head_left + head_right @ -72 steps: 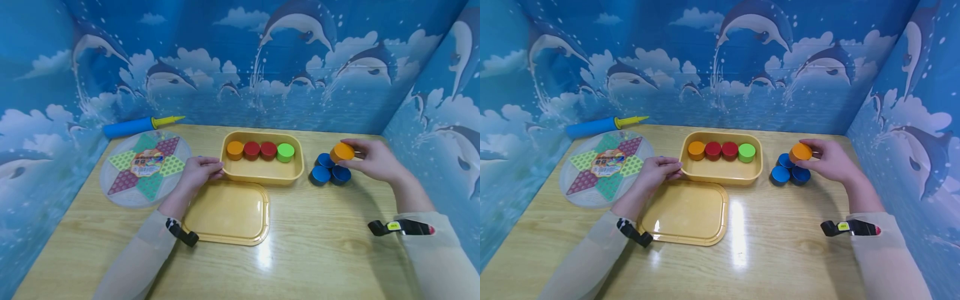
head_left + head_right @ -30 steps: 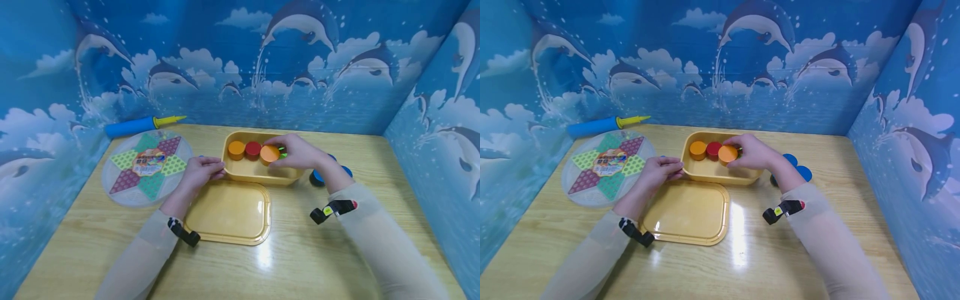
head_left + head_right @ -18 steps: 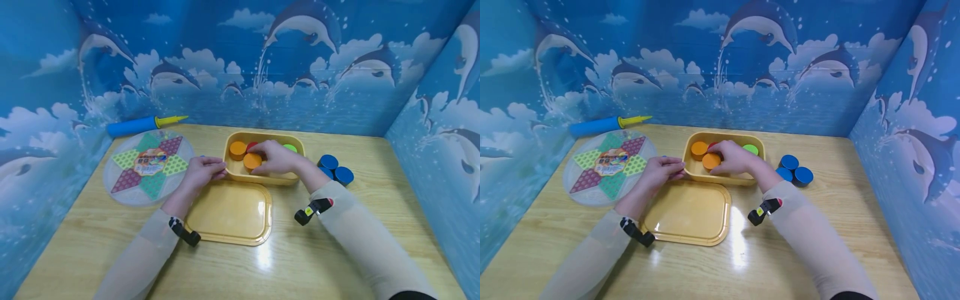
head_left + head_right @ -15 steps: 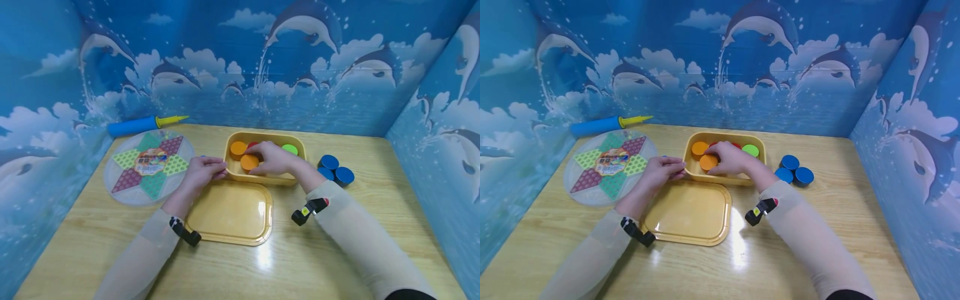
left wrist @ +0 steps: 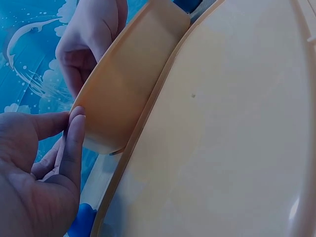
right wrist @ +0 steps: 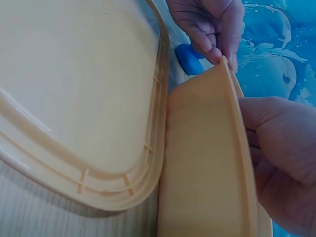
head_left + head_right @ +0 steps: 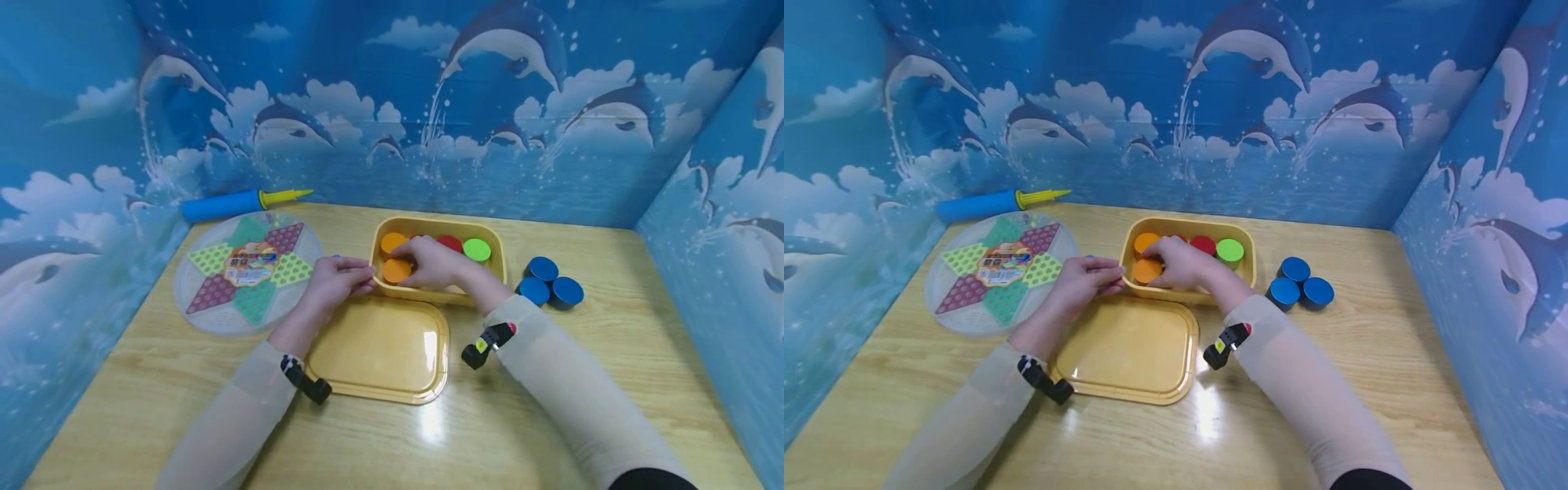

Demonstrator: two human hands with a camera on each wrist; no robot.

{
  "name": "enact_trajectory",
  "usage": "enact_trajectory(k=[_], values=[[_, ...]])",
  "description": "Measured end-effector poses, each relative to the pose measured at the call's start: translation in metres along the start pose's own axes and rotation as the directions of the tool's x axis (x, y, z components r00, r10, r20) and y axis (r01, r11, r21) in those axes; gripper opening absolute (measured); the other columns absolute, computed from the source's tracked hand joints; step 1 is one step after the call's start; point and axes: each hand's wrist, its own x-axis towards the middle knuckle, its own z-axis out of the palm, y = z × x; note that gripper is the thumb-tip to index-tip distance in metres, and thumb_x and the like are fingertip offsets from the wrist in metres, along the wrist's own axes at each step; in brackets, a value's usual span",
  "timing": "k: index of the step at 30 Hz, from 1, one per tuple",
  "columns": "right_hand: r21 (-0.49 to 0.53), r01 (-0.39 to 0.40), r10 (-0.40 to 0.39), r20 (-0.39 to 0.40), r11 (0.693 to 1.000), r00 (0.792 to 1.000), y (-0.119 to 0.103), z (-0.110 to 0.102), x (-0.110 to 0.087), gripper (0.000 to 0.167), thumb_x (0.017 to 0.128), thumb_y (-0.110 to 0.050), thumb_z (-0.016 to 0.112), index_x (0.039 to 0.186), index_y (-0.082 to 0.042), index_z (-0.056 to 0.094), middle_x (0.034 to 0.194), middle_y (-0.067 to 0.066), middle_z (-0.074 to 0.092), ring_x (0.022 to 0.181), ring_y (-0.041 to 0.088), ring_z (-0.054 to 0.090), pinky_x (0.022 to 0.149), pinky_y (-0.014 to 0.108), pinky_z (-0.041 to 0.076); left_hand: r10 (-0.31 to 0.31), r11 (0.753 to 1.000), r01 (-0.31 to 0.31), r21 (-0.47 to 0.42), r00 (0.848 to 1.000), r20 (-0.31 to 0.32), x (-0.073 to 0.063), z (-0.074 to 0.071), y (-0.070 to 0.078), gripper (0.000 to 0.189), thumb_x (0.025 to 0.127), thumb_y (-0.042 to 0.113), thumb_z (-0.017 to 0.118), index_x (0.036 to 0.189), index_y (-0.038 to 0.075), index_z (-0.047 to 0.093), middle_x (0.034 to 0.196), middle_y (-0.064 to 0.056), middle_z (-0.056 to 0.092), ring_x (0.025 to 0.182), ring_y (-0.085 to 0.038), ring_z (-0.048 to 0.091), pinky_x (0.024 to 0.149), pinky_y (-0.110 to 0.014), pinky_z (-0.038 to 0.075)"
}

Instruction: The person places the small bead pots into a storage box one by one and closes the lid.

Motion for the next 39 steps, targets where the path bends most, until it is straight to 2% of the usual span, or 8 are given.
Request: enact_trajectory(k=[12, 19, 25, 32, 36, 39], values=[[0.159, -0.056, 0.064, -0.047, 0.986, 0.997, 0.0, 0.011, 0.006, 0.06, 0.092, -0.016, 0.087, 0.143, 0.003, 0.062, 0.135, 0.014, 0.069, 0.121, 0.024, 0.068, 0.102, 0.035, 0.06, -0.006, 1.0, 0.006, 0.003, 1.0, -0.007, -0.001, 0.002, 0.002, 0.026, 0.1, 0.008, 0.076, 0.123, -0.004, 0.071, 0.108, -0.021, 0.074, 0.089, -0.025, 0.077, 0.081, -0.033, 0.067], [0.176, -0.051, 0.063, -0.061, 0.983, 0.996, 0.0, 0.011, -0.001, 0.058, 0.092, -0.016, 0.087, 0.143, 0.001, 0.064, 0.135, 0.011, 0.069, 0.122, 0.023, 0.068, 0.102, 0.034, 0.059, 0.004, 1.0, -0.004, 0.0, 1.0, -0.01, -0.002, 0.004, 0.001, 0.027, 0.1, 0.007, 0.076, 0.123, -0.005, 0.071, 0.106, -0.021, 0.074, 0.088, -0.024, 0.077, 0.081, -0.033, 0.067], [0.224, -0.053, 0.074, -0.087, 0.973, 0.993, 0.003, 0.003, -0.013, 0.057, 0.092, -0.017, 0.087, 0.142, -0.001, 0.065, 0.136, 0.011, 0.068, 0.122, 0.025, 0.068, 0.104, 0.037, 0.058, 0.0, 1.0, -0.001, -0.02, 1.0, -0.012, -0.001, 0.002, 0.001, 0.027, 0.099, 0.006, 0.076, 0.123, -0.006, 0.07, 0.107, -0.022, 0.073, 0.086, -0.023, 0.077, 0.081, -0.032, 0.067], [0.325, -0.024, 0.068, -0.124, 0.945, 0.99, 0.002, -0.011, -0.033, 0.056, 0.095, -0.01, 0.083, 0.143, 0.008, 0.06, 0.136, 0.022, 0.067, 0.124, 0.035, 0.066, 0.104, 0.042, 0.059, 0.006, 0.999, -0.006, -0.032, 1.0, -0.01, -0.001, 0.002, 0.001, 0.031, 0.099, 0.004, 0.076, 0.126, -0.009, 0.068, 0.109, -0.023, 0.072, 0.085, -0.022, 0.076, 0.081, -0.032, 0.067], [0.305, -0.028, 0.078, -0.153, 0.952, 0.985, 0.001, -0.021, -0.047, 0.053, 0.096, -0.011, 0.081, 0.142, 0.006, 0.061, 0.135, 0.021, 0.067, 0.123, 0.035, 0.066, 0.099, 0.033, 0.06, 0.0, 1.0, 0.0, -0.03, 1.0, -0.007, -0.001, 0.002, 0.0, 0.033, 0.099, 0.005, 0.076, 0.128, -0.009, 0.068, 0.111, -0.023, 0.072, 0.087, -0.022, 0.076, 0.082, -0.032, 0.066], [0.28, -0.035, 0.091, -0.187, 0.959, 0.978, 0.002, -0.029, -0.06, 0.052, 0.096, -0.013, 0.082, 0.142, 0.002, 0.063, 0.137, 0.018, 0.066, 0.124, 0.034, 0.065, 0.099, 0.035, 0.06, 0.0, 0.999, 0.0, -0.035, 1.0, -0.006, -0.001, 0.003, 0.0, 0.033, 0.099, 0.005, 0.076, 0.129, -0.009, 0.068, 0.112, -0.024, 0.072, 0.087, -0.022, 0.076, 0.082, -0.033, 0.066]])
